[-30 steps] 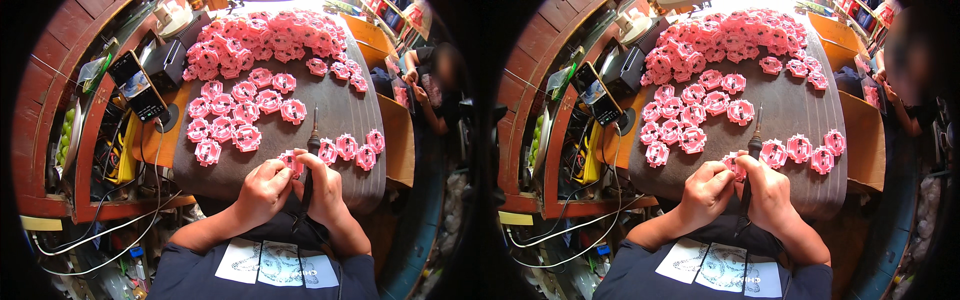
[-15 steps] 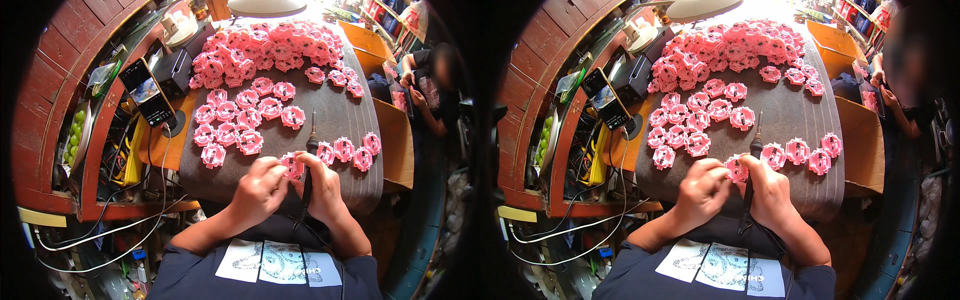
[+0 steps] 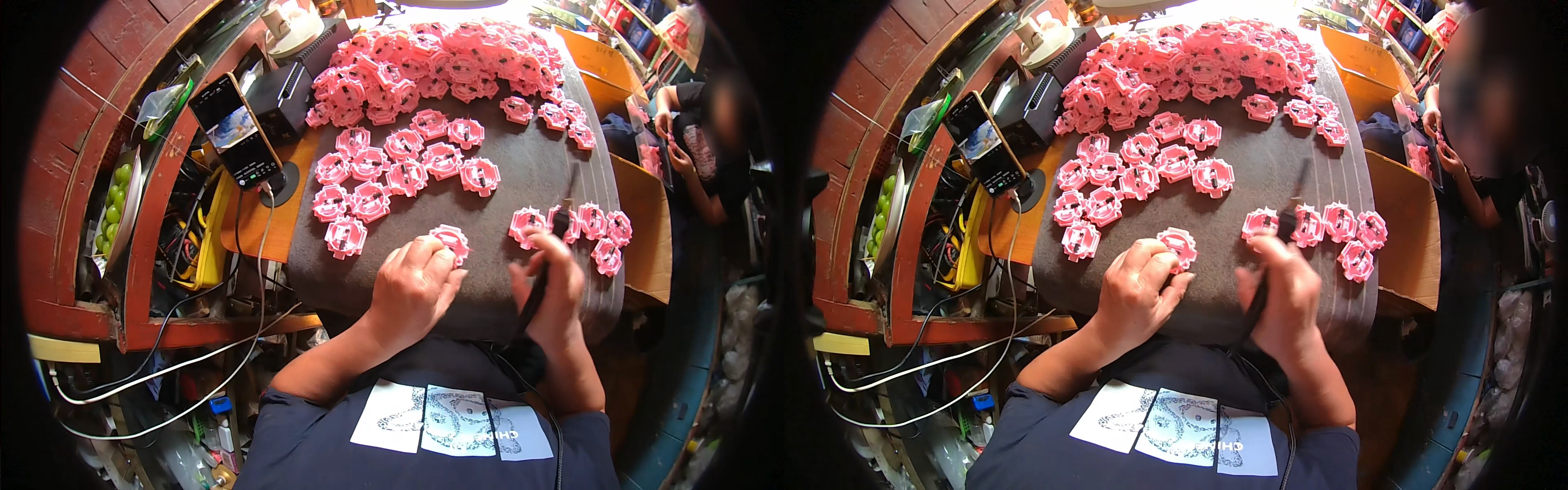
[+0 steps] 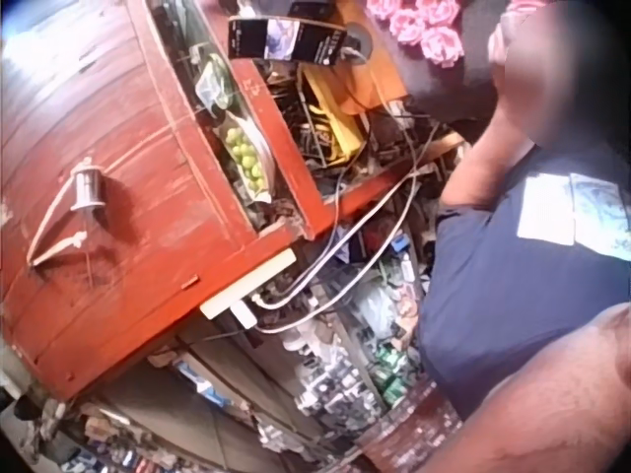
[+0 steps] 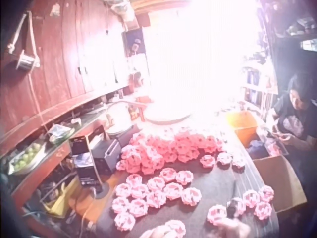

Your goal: The person uses a soldering iron to attach small black components to pink plastic pieces on a workbench. They handle each piece one at a time, apply heat, and place the finished items on the table.

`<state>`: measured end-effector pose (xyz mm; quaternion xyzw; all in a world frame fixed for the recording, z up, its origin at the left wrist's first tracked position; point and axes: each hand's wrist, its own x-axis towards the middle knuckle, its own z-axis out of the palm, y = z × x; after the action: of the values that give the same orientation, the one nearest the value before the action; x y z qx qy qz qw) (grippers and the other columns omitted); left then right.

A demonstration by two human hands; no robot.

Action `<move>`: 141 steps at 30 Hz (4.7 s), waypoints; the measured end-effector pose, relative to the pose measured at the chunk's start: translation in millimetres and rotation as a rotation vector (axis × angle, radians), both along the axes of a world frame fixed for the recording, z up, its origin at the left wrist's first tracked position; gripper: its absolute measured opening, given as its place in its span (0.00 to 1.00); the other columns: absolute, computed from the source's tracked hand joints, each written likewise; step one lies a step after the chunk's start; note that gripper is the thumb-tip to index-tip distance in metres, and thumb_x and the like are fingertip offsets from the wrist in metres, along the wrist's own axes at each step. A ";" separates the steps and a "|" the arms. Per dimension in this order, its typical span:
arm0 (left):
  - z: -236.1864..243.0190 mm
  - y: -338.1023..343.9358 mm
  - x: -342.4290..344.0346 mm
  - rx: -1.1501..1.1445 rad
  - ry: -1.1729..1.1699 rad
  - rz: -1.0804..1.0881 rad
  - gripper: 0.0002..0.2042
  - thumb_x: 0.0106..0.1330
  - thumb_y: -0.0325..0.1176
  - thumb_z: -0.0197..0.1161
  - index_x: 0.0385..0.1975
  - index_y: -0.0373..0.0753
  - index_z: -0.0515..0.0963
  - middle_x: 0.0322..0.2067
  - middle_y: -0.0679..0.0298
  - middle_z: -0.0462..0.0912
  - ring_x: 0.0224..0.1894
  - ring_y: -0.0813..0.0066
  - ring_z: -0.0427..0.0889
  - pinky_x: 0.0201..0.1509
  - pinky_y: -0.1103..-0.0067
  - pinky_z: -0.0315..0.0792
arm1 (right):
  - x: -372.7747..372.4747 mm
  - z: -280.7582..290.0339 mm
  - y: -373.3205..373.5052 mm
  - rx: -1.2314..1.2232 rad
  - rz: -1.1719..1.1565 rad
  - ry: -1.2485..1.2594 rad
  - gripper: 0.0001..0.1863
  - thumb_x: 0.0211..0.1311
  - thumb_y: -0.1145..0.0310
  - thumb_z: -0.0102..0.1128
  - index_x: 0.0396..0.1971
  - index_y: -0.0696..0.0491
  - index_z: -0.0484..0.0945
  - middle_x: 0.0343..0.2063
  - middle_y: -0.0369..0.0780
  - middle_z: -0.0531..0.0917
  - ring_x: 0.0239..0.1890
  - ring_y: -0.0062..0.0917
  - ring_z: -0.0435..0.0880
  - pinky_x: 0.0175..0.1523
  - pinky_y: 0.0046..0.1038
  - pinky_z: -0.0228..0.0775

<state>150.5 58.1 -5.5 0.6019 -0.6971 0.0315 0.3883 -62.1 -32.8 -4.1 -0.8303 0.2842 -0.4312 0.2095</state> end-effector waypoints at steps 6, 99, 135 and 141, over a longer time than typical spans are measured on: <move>-1.5 -1.9 -11.4 -0.004 0.063 -0.094 0.12 0.58 0.26 0.76 0.38 0.37 0.80 0.41 0.56 0.82 0.41 0.52 0.85 0.45 0.62 0.79 | 18.8 -2.8 6.6 -0.082 0.141 0.031 0.27 0.55 0.83 0.69 0.57 0.57 0.75 0.33 0.47 0.79 0.29 0.44 0.76 0.34 0.44 0.68; -8.3 -6.2 -30.5 -0.037 0.180 -0.018 0.10 0.55 0.19 0.72 0.35 0.37 0.82 0.37 0.57 0.82 0.38 0.55 0.86 0.42 0.66 0.81 | -30.7 -16.7 10.1 -0.185 0.404 -0.228 0.11 0.45 0.72 0.66 0.33 0.53 0.81 0.16 0.33 0.70 0.15 0.26 0.68 0.23 0.31 0.54; -6.2 -5.4 -29.3 -0.028 0.163 -0.036 0.12 0.55 0.20 0.73 0.39 0.36 0.84 0.39 0.54 0.83 0.38 0.52 0.86 0.44 0.64 0.81 | -15.9 -11.0 17.2 -0.115 0.182 -0.184 0.26 0.52 0.87 0.73 0.54 0.61 0.85 0.29 0.41 0.80 0.25 0.30 0.78 0.29 0.30 0.68; -6.3 -4.3 -28.7 -0.020 0.159 -0.035 0.12 0.56 0.20 0.73 0.40 0.36 0.85 0.38 0.55 0.83 0.38 0.53 0.86 0.43 0.64 0.81 | -10.3 -9.0 11.9 -0.063 0.252 -0.119 0.25 0.52 0.85 0.71 0.53 0.62 0.81 0.27 0.43 0.82 0.22 0.34 0.79 0.28 0.35 0.70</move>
<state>121.9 53.8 -11.9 0.5866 -0.6740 -0.0163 0.4488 -72.4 -21.0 -13.2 -0.8385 0.1510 -0.4588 0.2521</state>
